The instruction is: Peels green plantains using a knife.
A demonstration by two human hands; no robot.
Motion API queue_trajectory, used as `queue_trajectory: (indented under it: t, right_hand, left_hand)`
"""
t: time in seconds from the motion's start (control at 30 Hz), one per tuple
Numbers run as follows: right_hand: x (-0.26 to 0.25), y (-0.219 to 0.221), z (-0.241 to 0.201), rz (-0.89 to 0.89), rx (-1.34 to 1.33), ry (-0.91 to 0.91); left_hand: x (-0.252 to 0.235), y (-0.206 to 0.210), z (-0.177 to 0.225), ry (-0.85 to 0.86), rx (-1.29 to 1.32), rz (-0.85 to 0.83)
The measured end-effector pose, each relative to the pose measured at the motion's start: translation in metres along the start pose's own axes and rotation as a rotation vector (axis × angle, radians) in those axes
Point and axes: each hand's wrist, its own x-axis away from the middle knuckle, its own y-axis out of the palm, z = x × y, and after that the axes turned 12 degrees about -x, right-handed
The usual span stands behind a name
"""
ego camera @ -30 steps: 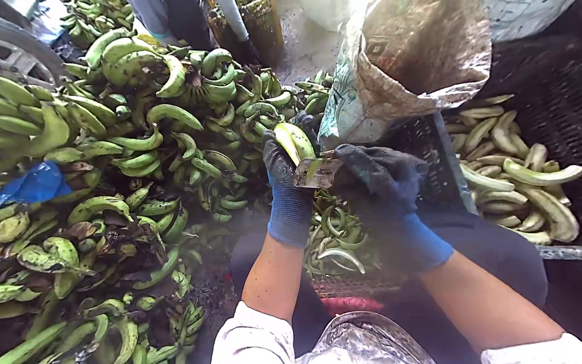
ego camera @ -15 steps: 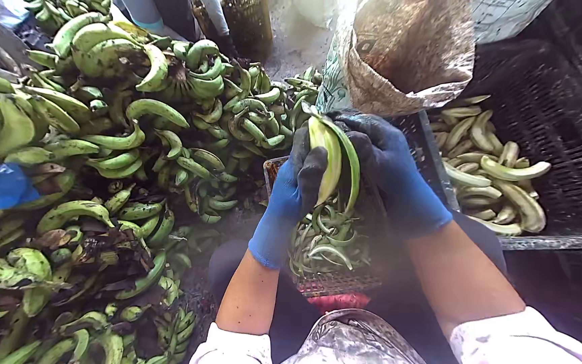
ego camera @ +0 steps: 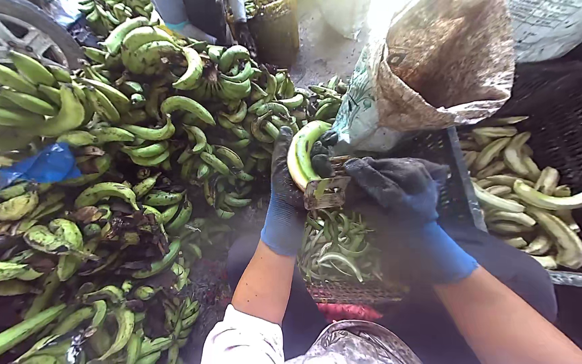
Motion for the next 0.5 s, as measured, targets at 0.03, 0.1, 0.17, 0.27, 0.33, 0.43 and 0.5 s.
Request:
queue_trajectory:
  t: [0.03,0.1,0.17,0.27,0.33,0.43,0.5]
  right_hand:
    - [-0.005,0.001,-0.002,-0.011,-0.030,0.031]
    - [-0.021,0.000,-0.002,-0.083,-0.162,0.271]
    - [-0.034,0.003,0.016,-0.068,-0.353,0.588]
    - [-0.029,0.000,0.044,0.035,-0.475,0.875]
    - [-0.023,-0.016,0.037,-0.085,-0.428,0.724]
    - [-0.012,-0.035,0.017,-0.315,-0.320,0.294]
    - [-0.012,-0.031,0.006,-0.324,-0.255,0.244]
  left_hand:
    - [0.000,0.004,-0.003,0.015,-0.024,0.002]
    - [-0.010,0.014,-0.010,0.092,-0.081,-0.033]
    - [-0.015,0.022,-0.016,0.074,-0.076,-0.077]
    - [-0.021,0.018,-0.016,-0.038,0.063,-0.134]
    - [-0.023,-0.002,-0.016,-0.032,0.016,-0.144]
    - [-0.018,-0.024,-0.013,-0.011,-0.195,-0.092]
    - [-0.013,-0.013,-0.009,-0.038,-0.353,-0.009]
